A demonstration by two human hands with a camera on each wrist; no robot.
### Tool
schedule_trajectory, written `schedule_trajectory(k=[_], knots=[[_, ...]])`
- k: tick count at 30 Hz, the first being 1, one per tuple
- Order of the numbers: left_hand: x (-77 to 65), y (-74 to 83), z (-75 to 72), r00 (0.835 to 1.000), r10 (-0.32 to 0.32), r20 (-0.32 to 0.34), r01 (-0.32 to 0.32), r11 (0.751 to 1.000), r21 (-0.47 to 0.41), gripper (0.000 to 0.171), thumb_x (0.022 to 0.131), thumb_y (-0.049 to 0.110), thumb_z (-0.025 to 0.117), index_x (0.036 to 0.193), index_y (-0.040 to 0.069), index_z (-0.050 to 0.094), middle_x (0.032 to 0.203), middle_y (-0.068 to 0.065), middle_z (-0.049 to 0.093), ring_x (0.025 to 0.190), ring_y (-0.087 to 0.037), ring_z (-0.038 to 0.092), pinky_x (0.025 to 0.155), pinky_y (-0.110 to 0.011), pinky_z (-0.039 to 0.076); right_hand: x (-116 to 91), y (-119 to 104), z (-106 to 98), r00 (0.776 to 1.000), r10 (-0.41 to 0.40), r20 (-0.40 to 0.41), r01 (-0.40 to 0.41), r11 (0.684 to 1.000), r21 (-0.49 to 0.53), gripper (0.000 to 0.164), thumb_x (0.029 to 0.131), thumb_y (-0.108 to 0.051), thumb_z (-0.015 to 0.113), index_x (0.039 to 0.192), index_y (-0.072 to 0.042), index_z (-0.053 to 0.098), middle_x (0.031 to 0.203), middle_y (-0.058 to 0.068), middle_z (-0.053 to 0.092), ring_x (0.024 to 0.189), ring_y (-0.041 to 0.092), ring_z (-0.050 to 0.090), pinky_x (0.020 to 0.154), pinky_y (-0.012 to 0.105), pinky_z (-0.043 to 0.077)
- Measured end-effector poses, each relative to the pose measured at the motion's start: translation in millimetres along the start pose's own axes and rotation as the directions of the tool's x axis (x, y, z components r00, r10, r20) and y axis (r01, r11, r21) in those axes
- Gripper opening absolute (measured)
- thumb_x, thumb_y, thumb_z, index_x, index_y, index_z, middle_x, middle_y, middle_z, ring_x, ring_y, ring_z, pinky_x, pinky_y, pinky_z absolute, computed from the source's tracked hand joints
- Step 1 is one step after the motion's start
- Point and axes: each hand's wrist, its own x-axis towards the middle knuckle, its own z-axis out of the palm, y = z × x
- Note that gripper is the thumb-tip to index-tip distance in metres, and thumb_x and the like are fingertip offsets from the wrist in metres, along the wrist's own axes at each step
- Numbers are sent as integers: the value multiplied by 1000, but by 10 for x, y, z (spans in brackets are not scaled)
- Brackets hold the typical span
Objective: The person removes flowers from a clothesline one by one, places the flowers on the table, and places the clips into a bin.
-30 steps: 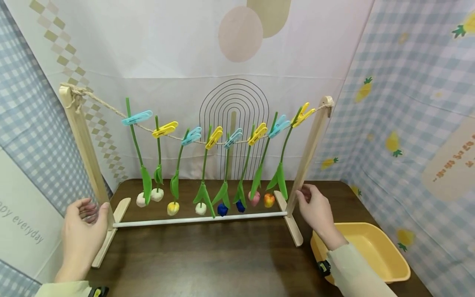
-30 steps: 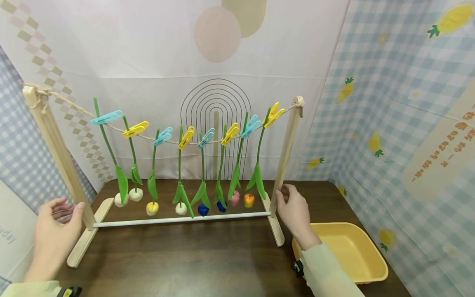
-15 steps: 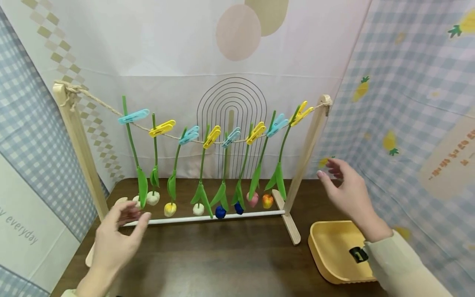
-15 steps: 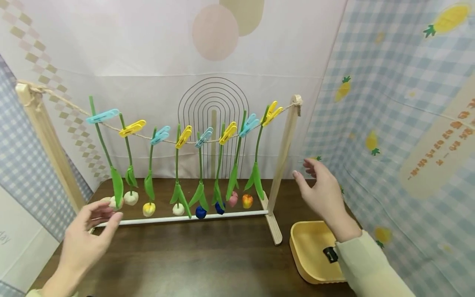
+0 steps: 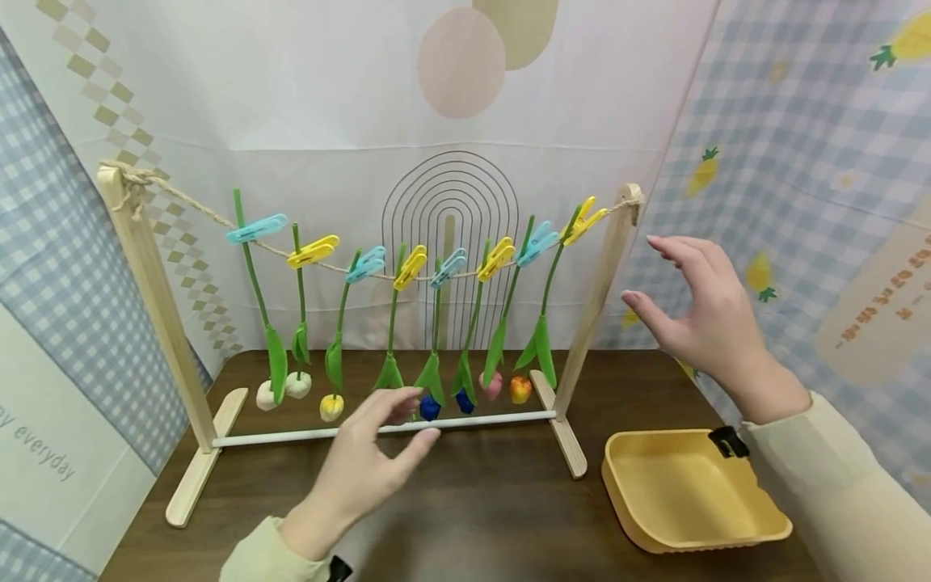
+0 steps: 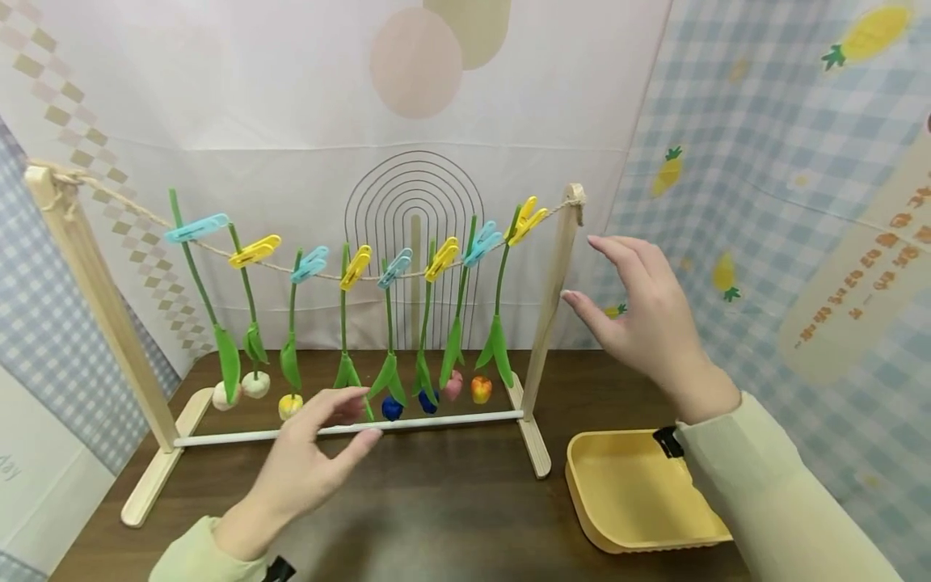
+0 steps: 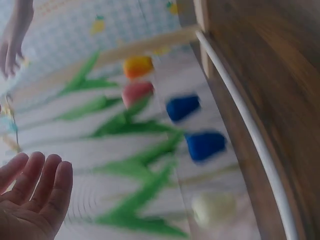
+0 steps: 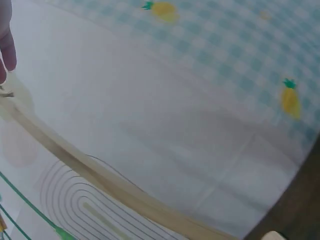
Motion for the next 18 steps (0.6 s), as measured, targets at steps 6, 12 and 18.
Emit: schedule_trajectory(k=[6,12,18], knots=[[230,181,309,997,57,44,-51,989,-137,46,88,35,72,129,19,58,111,5,61,101,-10,59,82,-33,53,310,-50,-14,994,-107,12,107,994,-14,66,91,-49,62,127,6,56,117,26,58,106,43,50,95,48,38],[480,380,576,996,33,80,-14,975,-224,53,89,39,70,135,19,53,114,6,59,100,-6,58,84,-30,53,519,-16,-35,982,-174,77,178,982,-61,62,92,-46,60,133,2,54,122,23,57,111,42,48,98,52,34],[729,558,803,994,-4,113,32,968,-250,65,90,46,65,144,18,43,128,5,53,113,-8,52,87,-30,51,630,13,-38,965,-165,203,189,976,-104,60,96,-45,55,138,-2,51,131,20,52,121,42,41,106,54,23]])
